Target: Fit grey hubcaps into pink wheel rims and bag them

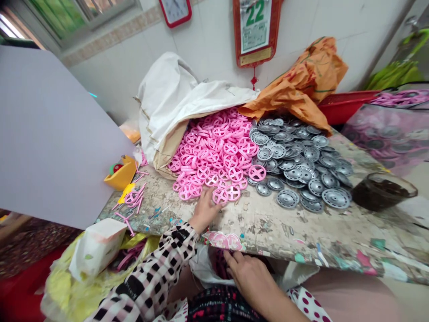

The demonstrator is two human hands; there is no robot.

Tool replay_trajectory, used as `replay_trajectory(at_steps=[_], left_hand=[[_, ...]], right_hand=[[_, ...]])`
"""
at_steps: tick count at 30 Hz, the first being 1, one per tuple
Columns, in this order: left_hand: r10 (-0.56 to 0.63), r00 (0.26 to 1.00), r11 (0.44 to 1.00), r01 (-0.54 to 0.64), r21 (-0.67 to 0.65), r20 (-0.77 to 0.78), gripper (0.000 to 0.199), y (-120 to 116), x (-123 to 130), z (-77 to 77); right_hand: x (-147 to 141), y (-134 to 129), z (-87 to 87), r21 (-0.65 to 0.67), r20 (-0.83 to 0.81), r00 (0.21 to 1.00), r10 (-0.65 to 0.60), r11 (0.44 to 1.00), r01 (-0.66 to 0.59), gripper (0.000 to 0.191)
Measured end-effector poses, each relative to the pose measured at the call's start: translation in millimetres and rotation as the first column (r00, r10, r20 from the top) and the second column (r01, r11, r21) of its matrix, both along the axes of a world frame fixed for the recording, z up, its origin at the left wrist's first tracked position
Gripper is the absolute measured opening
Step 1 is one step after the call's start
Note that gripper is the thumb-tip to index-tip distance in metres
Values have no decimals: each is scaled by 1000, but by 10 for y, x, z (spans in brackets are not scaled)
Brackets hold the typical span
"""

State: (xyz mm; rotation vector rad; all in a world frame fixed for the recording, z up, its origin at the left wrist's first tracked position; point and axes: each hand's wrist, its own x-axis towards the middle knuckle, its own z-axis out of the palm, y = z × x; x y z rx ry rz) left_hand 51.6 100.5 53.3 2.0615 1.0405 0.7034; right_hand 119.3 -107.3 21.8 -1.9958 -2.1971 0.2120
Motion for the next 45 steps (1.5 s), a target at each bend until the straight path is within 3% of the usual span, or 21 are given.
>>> replay_trajectory(at_steps=[3,7,11,14,19,22,26,28,31,34,36,41,43,45], left_hand=[[8,991,1000,-6,19,-136,66,9,59,15],[35,979,998,-25,50,-203,59,-26,24,22],[36,976,999,-27,45,-214,55,-89,-58,37],[54,975,998,-48,33,-216,59,-112,-43,41],[120,972,992,-123,1,-203,53,-107,53,16],[133,984,988,-141,-57,-121,48,-105,52,-21],[131,990,975,-120,-187,48,27,-144,-3,-54],[134,976,928,-63,-367,171,25,-192,-40,-41],[173,934,737,88,-670,313,33,-282,-115,18],[248,893,543,192,-818,375,39,-352,-223,98],[300,871,456,228,-860,390,37,-377,-301,143],[418,804,347,289,-892,423,29,-401,-448,183],[436,790,345,296,-891,431,27,-418,-468,178],[436,781,358,306,-882,447,25,-450,-456,177]], right_hand=[[7,-26,4,86,-103,993,63,995,-54,40],[97,-37,126,168,-284,954,98,984,-51,38],[438,91,255,341,-346,937,-41,925,167,31],[848,344,284,373,-263,926,-271,857,357,33],[1330,786,221,258,81,849,-522,834,488,41],[1339,853,107,234,198,820,-537,838,493,43],[1194,732,-36,277,235,857,-459,877,393,39],[1135,669,-42,273,219,893,-393,903,331,36],[1109,668,44,260,158,910,-383,905,336,34],[1155,763,160,196,118,891,-439,890,412,35],[1216,833,209,120,99,893,-439,896,428,36],[1408,896,246,-18,-147,862,-485,872,488,31],[1402,889,281,-74,-352,775,-524,842,535,20],[1270,883,340,-123,-624,622,-473,845,520,20]])
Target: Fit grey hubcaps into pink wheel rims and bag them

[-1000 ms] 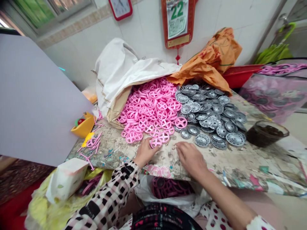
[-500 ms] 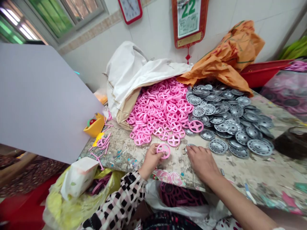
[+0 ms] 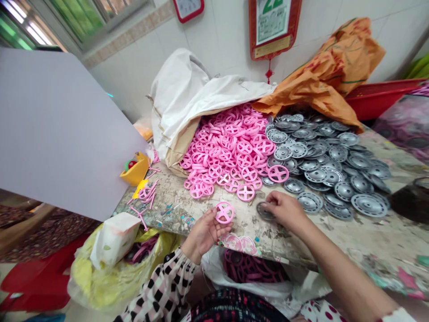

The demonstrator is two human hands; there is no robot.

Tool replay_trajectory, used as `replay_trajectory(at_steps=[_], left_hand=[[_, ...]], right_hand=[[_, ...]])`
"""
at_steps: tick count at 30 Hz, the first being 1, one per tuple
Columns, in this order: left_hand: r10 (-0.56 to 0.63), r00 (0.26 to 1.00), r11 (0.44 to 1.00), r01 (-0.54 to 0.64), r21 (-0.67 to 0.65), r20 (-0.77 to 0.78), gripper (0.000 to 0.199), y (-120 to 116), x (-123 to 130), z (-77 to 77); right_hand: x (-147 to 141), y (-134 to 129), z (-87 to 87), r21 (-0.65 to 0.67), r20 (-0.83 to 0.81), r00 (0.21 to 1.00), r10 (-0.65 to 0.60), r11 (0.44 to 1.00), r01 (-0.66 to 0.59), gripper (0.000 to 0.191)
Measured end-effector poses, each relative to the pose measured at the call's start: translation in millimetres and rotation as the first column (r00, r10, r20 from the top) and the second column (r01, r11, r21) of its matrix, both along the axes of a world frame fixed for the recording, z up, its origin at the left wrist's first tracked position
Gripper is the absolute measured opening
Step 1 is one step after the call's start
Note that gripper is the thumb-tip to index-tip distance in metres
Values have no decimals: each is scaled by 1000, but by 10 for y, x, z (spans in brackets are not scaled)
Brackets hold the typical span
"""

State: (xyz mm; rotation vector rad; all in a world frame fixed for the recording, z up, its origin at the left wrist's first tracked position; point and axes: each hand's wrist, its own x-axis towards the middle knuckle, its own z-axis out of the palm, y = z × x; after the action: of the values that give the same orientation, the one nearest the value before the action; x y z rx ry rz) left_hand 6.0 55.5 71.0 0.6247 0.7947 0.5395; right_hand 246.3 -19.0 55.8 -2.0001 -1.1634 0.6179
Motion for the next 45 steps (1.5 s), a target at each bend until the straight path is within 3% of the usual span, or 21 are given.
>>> replay_trajectory(at_steps=[2,4,8,10,13,15,18,20,24,28,30,32,35,38,42,45], left_hand=[[-7,1000,1000,7,12,22,25,-49,40,10],[-21,998,1000,19,23,61,26,-112,90,30],[-21,993,997,11,82,119,29,-238,142,60],[-18,993,993,4,117,117,30,-274,133,61],[-39,991,988,19,155,126,32,-286,104,81],[-61,988,984,36,177,140,32,-279,90,112],[-97,982,978,64,199,159,33,-278,77,149],[-120,979,976,86,201,165,33,-289,72,145],[-120,985,976,94,197,120,35,-318,76,101],[-161,987,961,156,229,3,38,-315,60,95],[-247,959,919,277,281,-138,44,-289,16,100],[-273,896,826,405,391,-350,51,-243,-53,88],[-154,813,700,491,519,-561,49,-150,-159,16],[-58,817,696,445,564,-574,42,-61,-201,-97],[47,858,682,347,643,-512,35,-1,-151,-191],[97,871,658,307,688,-482,32,20,-87,-209]], right_hand=[[-261,3,58,167,-294,955,41,986,9,28],[-587,11,83,264,-401,915,44,962,69,31],[-1074,-15,41,341,-128,991,-40,937,82,24],[-1152,-48,22,357,-24,998,-66,932,70,26],[-1135,-78,45,328,-127,989,-77,938,115,37],[-1102,-81,89,283,-300,953,40,958,49,47],[-1086,-89,160,255,-453,858,242,957,-135,44],[-1111,-108,190,247,-410,875,258,955,-166,42],[-1196,-141,179,244,-248,955,162,965,-101,44],[-1191,-163,102,234,-270,953,135,970,-71,46],[-1144,-217,65,220,-292,943,157,971,-94,46],[-1100,-330,33,197,-276,948,162,974,-109,45],[-1091,-583,-31,102,-169,954,249,967,-234,41],[-1142,-815,-188,-48,12,904,427,903,-426,31],[-1184,-918,-545,-114,283,865,414,910,-398,26],[-1191,-902,-712,-3,361,878,313,942,-335,25]])
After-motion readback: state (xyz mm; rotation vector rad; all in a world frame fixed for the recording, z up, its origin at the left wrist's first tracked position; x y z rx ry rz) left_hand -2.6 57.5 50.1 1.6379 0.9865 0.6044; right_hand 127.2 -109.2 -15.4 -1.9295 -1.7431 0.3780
